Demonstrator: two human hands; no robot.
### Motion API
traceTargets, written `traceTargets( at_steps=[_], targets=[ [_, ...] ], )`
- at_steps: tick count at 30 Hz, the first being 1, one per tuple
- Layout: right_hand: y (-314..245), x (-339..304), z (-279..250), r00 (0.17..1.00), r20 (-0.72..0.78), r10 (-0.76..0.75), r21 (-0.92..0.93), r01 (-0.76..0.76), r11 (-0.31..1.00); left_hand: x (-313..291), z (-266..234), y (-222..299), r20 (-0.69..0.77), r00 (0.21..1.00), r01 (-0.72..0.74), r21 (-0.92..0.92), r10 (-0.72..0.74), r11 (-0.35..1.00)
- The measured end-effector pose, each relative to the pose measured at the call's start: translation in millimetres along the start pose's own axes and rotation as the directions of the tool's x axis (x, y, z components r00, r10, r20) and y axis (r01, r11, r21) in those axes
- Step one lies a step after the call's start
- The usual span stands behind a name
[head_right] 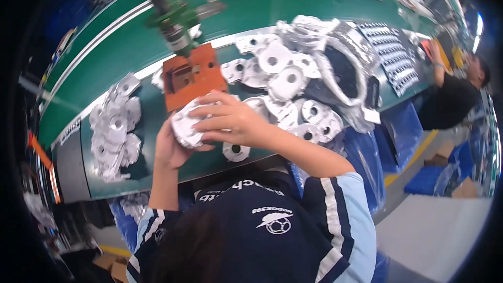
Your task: Assembling white plastic components using a manual press tool on an assembly line.
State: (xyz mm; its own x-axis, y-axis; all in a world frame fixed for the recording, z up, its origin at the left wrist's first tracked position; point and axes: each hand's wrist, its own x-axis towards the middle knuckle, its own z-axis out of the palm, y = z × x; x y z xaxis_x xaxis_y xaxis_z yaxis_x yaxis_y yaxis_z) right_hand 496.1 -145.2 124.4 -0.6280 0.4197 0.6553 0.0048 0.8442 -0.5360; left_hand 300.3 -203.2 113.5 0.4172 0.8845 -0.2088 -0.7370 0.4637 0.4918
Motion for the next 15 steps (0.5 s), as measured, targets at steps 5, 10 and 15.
traceTargets(
  at_steps=[5,10,15],
  targets=[
    [-3.0,-8.6,4.1,0.989,-0.012,0.146,0.098,-0.145,0.985,4.5,-17.5,-1.3,0.017,1.0,0.023,0.054,-0.024,0.998],
    [0.6,-22.5,0.1,0.909,0.002,0.416,0.43,-0.376,0.821,10.3,-29.9,-9.4,0.037,0.994,0.105,-0.046,-0.103,0.993],
    [0.3,-20.5,-4.8,0.964,0.004,0.267,0.274,-0.257,0.927,10.2,-12.7,-11.3,-0.059,0.998,0.037,-0.024,-0.038,0.999]
  ],
)
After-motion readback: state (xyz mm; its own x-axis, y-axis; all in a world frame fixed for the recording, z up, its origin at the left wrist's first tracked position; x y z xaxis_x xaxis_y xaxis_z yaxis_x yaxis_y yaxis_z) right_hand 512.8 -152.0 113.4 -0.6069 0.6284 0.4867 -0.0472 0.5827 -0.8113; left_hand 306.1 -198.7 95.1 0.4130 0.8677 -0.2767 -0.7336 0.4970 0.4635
